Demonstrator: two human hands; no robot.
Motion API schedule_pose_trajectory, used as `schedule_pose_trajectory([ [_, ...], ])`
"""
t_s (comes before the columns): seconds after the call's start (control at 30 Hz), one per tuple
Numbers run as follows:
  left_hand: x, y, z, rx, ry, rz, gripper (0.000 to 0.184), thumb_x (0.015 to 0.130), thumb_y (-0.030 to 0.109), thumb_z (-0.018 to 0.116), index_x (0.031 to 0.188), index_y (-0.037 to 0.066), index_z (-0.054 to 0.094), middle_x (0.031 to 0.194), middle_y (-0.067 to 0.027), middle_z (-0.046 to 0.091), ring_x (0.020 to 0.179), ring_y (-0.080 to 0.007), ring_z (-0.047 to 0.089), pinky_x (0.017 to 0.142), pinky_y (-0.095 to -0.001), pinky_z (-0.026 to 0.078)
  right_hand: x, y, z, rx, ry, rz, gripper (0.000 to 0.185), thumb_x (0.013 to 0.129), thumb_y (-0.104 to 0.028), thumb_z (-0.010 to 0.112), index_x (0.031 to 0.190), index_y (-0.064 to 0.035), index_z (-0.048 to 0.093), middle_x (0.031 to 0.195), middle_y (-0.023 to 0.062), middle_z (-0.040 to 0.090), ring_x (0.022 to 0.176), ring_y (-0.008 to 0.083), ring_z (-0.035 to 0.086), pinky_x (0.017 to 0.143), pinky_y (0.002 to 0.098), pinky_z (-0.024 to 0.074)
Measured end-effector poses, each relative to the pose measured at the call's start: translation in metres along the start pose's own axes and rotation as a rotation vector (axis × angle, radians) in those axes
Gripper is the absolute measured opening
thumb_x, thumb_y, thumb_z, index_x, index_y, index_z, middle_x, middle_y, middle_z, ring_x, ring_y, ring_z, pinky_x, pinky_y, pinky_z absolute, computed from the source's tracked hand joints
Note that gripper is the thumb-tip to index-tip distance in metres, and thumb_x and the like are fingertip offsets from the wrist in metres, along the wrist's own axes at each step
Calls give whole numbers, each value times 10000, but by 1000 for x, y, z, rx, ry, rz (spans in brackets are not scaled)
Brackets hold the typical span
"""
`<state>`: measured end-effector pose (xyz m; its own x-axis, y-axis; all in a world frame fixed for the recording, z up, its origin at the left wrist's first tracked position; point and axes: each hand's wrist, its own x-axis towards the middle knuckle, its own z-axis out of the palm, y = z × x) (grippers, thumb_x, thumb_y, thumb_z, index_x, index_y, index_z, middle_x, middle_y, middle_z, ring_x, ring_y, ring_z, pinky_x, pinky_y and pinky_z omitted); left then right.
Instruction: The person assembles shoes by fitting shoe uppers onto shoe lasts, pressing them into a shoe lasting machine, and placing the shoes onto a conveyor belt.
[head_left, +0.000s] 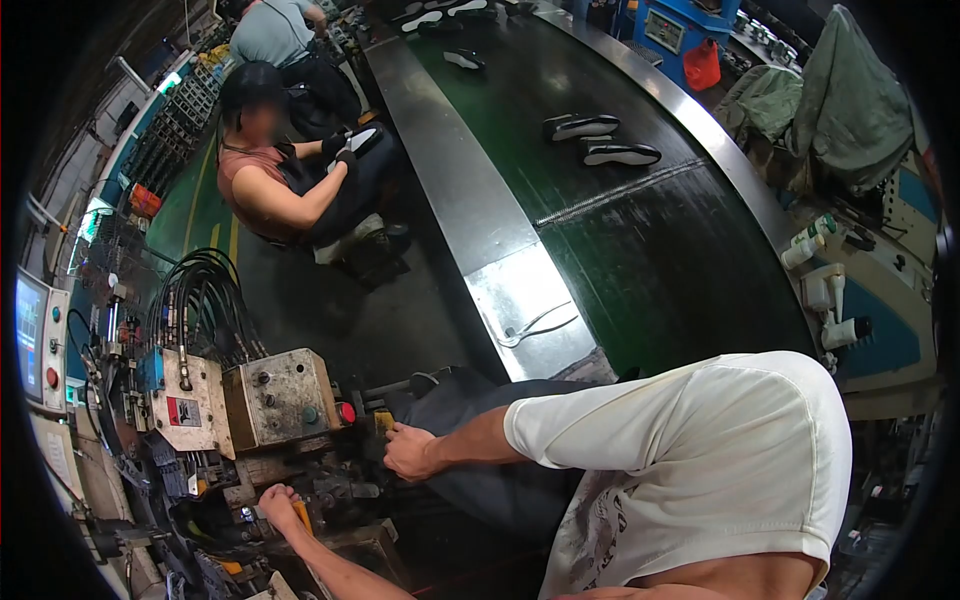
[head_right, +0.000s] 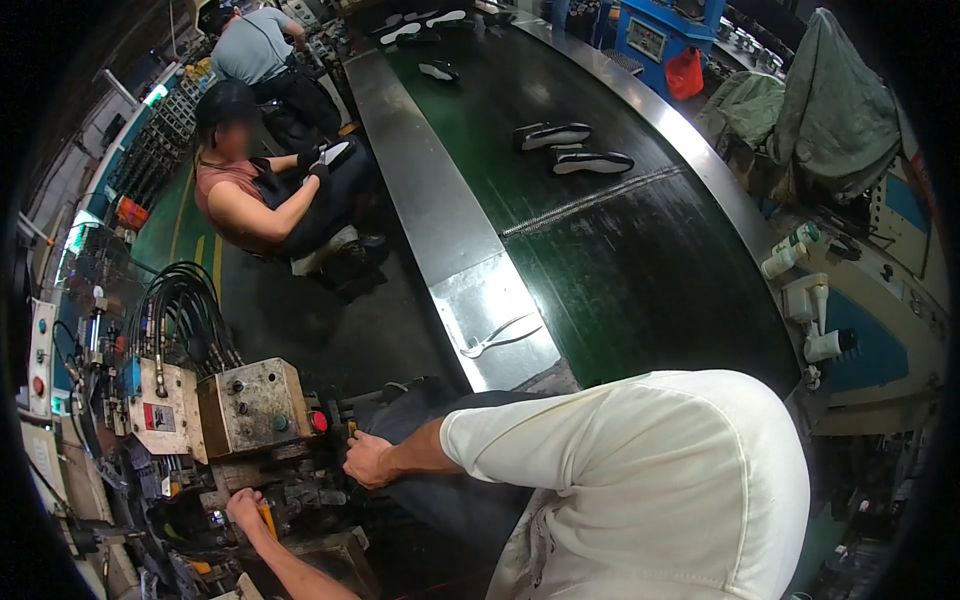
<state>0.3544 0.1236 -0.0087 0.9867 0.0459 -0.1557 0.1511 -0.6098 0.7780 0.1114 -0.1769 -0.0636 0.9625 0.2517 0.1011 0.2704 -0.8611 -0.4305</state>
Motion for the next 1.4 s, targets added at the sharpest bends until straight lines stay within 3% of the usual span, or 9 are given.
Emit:
schedule_pose_trajectory([
  [0.2, 3, -3, -2, 3, -10, 3, 165, 985, 61, 639, 1032, -77, 717, 836, -117, 714, 675, -175, 673, 611, -292, 589, 0, 0, 1, 2, -8, -3, 249, 882, -311, 613, 870, -105, 753, 901, 139, 750, 1015, 341, 681, 950, 495, 472],
  [0.3, 1, -1, -1, 15, -3, 1, 166, 985, 62, 639, 1033, -77, 716, 835, -116, 713, 673, -175, 671, 610, -292, 587, 3, 0, 4, -8, -6, 28, 261, 836, -355, 699, 852, -107, 778, 913, 105, 764, 1049, 315, 686, 942, 450, 484],
  [0.83, 2, -6, -3, 29, -8, 33, 170, 971, 70, 626, 1018, -63, 721, 822, -100, 709, 675, -171, 655, 639, -306, 559, 1, -2, -3, -15, -35, 45, 278, 851, -387, 714, 839, -116, 776, 902, 76, 759, 1061, 296, 677, 929, 430, 484],
  [0.93, 4, -7, -4, 25, -1, 21, 166, 968, 66, 636, 1024, -67, 718, 829, -101, 713, 678, -168, 660, 644, -302, 563, 2, -2, -9, 20, -107, 29, 270, 906, -320, 614, 907, -109, 782, 939, 121, 765, 1080, 320, 665, 967, 466, 466],
  [1.07, -3, 1, 0, 19, 10, 10, 148, 970, 56, 644, 1012, -65, 717, 816, -98, 709, 669, -162, 661, 627, -290, 564, 2, -1, -8, 32, -98, 28, 268, 885, -320, 625, 886, -100, 777, 934, 130, 764, 1056, 337, 673, 966, 470, 469],
  [1.17, 0, 1, -1, 14, -4, 0, 158, 975, 61, 643, 1025, -72, 711, 829, -111, 714, 664, -171, 661, 619, -297, 560, 2, -1, -4, 0, -38, 34, 256, 841, -349, 707, 830, -101, 769, 895, 96, 754, 1009, 307, 690, 916, 448, 489],
  [1.4, -1, -4, 2, -14, 11, 27, 136, 960, 43, 636, 958, -65, 719, 789, -99, 705, 633, -158, 659, 586, -288, 558, 1, -2, -10, 24, -29, 20, 263, 848, -334, 698, 835, -79, 759, 889, 108, 748, 991, 320, 687, 919, 460, 487],
])
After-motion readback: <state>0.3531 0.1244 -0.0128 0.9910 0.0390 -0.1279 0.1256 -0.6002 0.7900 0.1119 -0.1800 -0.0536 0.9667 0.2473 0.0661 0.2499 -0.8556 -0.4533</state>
